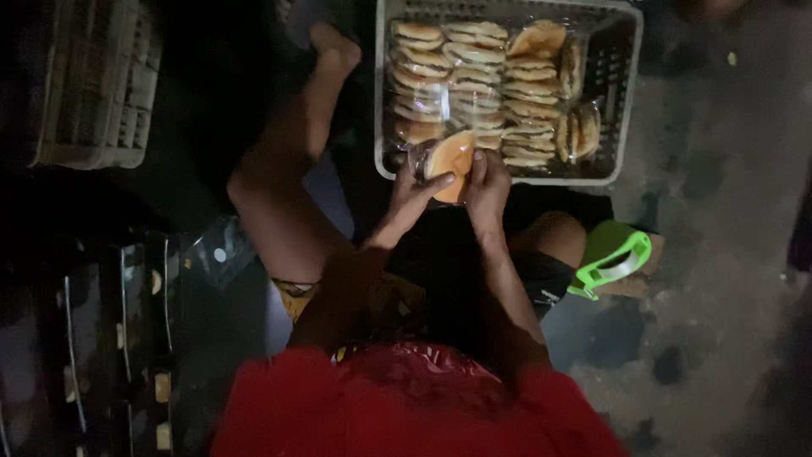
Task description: The person places bread items into individual plastic bags and then puts them into a crate.
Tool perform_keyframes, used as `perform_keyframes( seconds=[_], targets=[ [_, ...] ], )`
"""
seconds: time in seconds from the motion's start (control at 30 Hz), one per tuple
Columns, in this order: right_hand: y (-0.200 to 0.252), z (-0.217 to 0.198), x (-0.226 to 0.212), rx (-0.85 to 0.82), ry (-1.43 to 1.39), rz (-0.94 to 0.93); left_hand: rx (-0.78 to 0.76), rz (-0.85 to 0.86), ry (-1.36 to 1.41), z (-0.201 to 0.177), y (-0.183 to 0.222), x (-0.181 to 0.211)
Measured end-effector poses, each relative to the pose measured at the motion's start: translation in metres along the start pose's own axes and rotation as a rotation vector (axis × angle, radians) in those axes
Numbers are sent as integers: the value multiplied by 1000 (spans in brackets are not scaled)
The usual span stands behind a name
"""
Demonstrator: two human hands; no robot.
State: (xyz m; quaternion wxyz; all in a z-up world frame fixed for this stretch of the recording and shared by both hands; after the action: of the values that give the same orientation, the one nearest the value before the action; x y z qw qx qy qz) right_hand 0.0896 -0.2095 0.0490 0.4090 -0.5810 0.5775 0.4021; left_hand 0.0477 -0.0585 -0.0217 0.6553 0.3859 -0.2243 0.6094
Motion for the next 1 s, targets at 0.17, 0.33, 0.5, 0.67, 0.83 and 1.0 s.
perform_keyframes(
  seconds=[0.17,0.33,0.5,0.67,0.83,1.0],
  targets=[
    [15,-25,16,-202,-694,401,-196,-293,816,3,10,-32],
    [22,-35,-32,-44,233,-140,-152,138,-209,14,32,0],
    [30,-15,1,-169,-778,274,-296,-47,497,48,39,52],
    [36,-24,4,-114,3,131,-320,144,290,51,56,50],
    [46,-5,8,-317,-284,75,-307,446,-272,50,56,76],
    [49,-30,-58,-150,-158,-118,-141,208,-398,59,44,82]
  ],
)
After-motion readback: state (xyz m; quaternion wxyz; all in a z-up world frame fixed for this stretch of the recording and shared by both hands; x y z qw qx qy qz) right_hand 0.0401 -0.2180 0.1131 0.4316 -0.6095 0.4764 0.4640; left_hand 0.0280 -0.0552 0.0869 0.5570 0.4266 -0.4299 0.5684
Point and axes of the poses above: each hand's wrist, its own y-axis away from the middle knuckle, its own z-axis out of the palm, x = y × z, the point moved 9 cm from there along -y, towards the middle knuckle, and after that the axes turned 4 degrees about y, right-handed, at the moved point
